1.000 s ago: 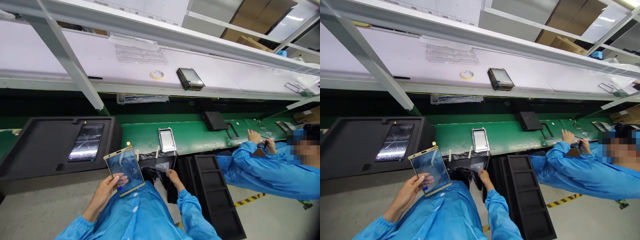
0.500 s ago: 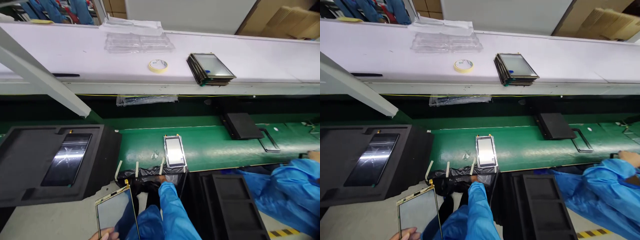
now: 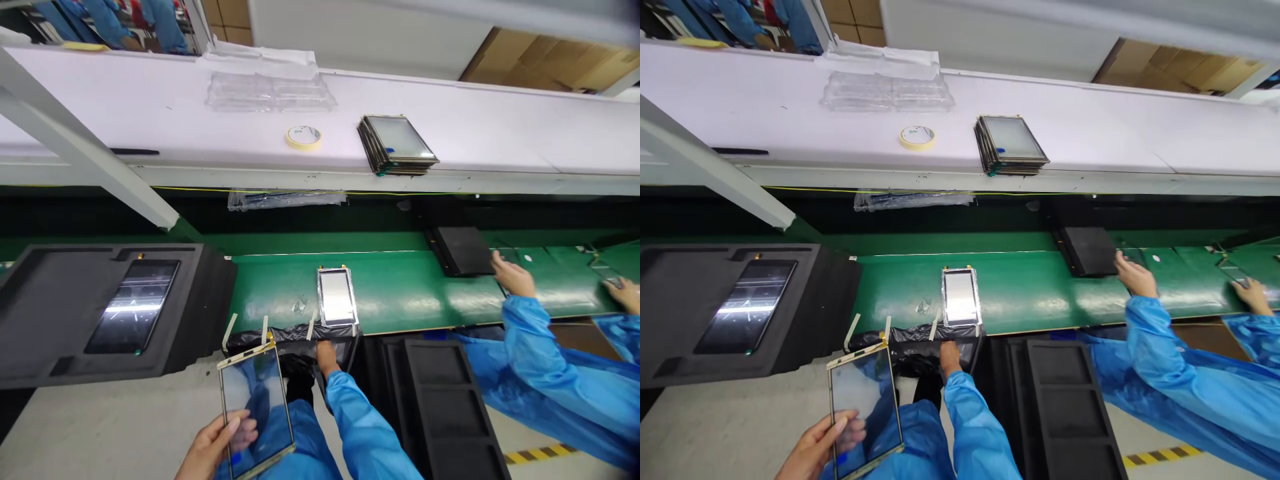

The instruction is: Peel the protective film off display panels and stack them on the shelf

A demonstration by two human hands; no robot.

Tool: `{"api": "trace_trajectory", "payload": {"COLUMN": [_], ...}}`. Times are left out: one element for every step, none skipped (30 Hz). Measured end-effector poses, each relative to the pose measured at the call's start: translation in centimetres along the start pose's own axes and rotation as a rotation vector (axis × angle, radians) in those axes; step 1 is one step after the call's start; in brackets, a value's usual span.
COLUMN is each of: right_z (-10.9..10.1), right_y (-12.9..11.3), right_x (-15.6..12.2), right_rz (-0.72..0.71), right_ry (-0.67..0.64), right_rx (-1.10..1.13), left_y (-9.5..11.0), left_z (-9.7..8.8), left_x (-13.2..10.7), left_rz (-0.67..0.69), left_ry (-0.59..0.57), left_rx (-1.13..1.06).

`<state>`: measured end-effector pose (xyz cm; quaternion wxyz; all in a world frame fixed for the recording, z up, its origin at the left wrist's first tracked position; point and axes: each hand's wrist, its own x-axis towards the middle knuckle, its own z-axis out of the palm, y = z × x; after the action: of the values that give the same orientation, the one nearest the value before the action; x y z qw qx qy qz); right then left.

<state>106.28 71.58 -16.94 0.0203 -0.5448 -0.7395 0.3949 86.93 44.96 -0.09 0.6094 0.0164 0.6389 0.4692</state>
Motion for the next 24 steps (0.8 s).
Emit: {"api": "trace_trajectory", "payload": {"right_z": [-0.4, -0.8, -1.3, -2.0, -2.7, -3.4, -4.2, -5.1, -5.9, -6.7, -7.5, -8.3, -9.1, -9.9, -10.9, -12.2, -13.7, -15.6, -17.9, -20.7, -23.7, -27.1, -30.6, -34.1], "right_y": [-0.1, -0.3, -0.5, -0.9, -1.3, -2.0, -2.9, -3.9, -5.1, -6.4, -7.7, -9.1, -10.3, -11.4, -12.3, -13.0, -13.6, -14.1, -14.5, -15.0, -15.5, -16.0, -16.7, -17.5], "right_x": [-0.8, -1.6, -2.5, -3.5, -4.6, -5.8, -7.1, -8.4, -9.8, -11.3, -12.6, -13.9, -15.0, -15.9, -16.7, -17.3, -17.6, -17.8, -17.8, -17.5, -17.0, -16.3, -15.4, -14.2], "right_rz": [0.045, 0.086, 0.119, 0.139, 0.147, 0.141, 0.115, 0.069, 0.005, -0.073, -0.152, -0.218, -0.263, -0.289, -0.304, -0.314, -0.329, -0.352, -0.382, -0.417, -0.455, -0.494, -0.534, -0.563], "right_ry": [0.022, 0.043, 0.060, 0.067, 0.066, 0.050, 0.016, -0.037, -0.103, -0.172, -0.222, -0.233, -0.195, -0.126, -0.036, 0.057, 0.137, 0.201, 0.257, 0.322, 0.391, 0.461, 0.538, 0.593], "right_rx": [-0.002, 0.002, 0.014, 0.033, 0.050, 0.099, 0.200, 0.346, 0.517, 0.680, 0.804, 0.864, 0.853, 0.811, 0.766, 0.728, 0.701, 0.687, 0.682, 0.682, 0.683, 0.683, 0.680, 0.672], "left_y": [0.6, 1.2, 1.8, 2.3, 2.9, 3.3, 3.8, 4.2, 4.6, 5.0, 5.5, 5.9, 6.4, 7.0, 7.5, 8.0, 8.5, 8.8, 9.1, 9.2, 9.1, 8.9, 8.6, 8.1], "left_z": [0.5, 1.1, 1.6, 2.0, 2.5, 2.9, 3.3, 3.9, 4.5, 5.1, 5.9, 6.8, 7.7, 8.5, 9.3, 10.0, 10.6, 11.1, 11.4, 11.7, 11.9, 12.1, 12.2, 12.3], "left_x": [-0.3, -0.6, -0.8, -0.9, -0.9, -0.9, -0.8, -0.7, -0.6, -0.6, -0.6, -0.6, -0.8, -1.0, -1.3, -1.7, -2.1, -2.4, -2.7, -2.9, -2.9, -2.8, -2.6, -2.3], "left_rz": [0.028, 0.056, 0.080, 0.103, 0.123, 0.138, 0.153, 0.167, 0.182, 0.199, 0.217, 0.234, 0.250, 0.264, 0.279, 0.293, 0.313, 0.333, 0.355, 0.374, 0.391, 0.402, 0.410, 0.414], "left_ry": [-0.008, -0.009, -0.007, -0.005, -0.005, -0.011, -0.021, -0.030, -0.039, -0.052, -0.068, -0.091, -0.116, -0.150, -0.192, -0.244, -0.295, -0.343, -0.380, -0.405, -0.406, -0.387, -0.349, -0.302], "left_rx": [-0.003, -0.008, -0.014, -0.023, -0.036, -0.052, -0.068, -0.082, -0.094, -0.102, -0.107, -0.109, -0.110, -0.110, -0.114, -0.121, -0.133, -0.144, -0.149, -0.143, -0.127, -0.105, -0.081, -0.062]}}
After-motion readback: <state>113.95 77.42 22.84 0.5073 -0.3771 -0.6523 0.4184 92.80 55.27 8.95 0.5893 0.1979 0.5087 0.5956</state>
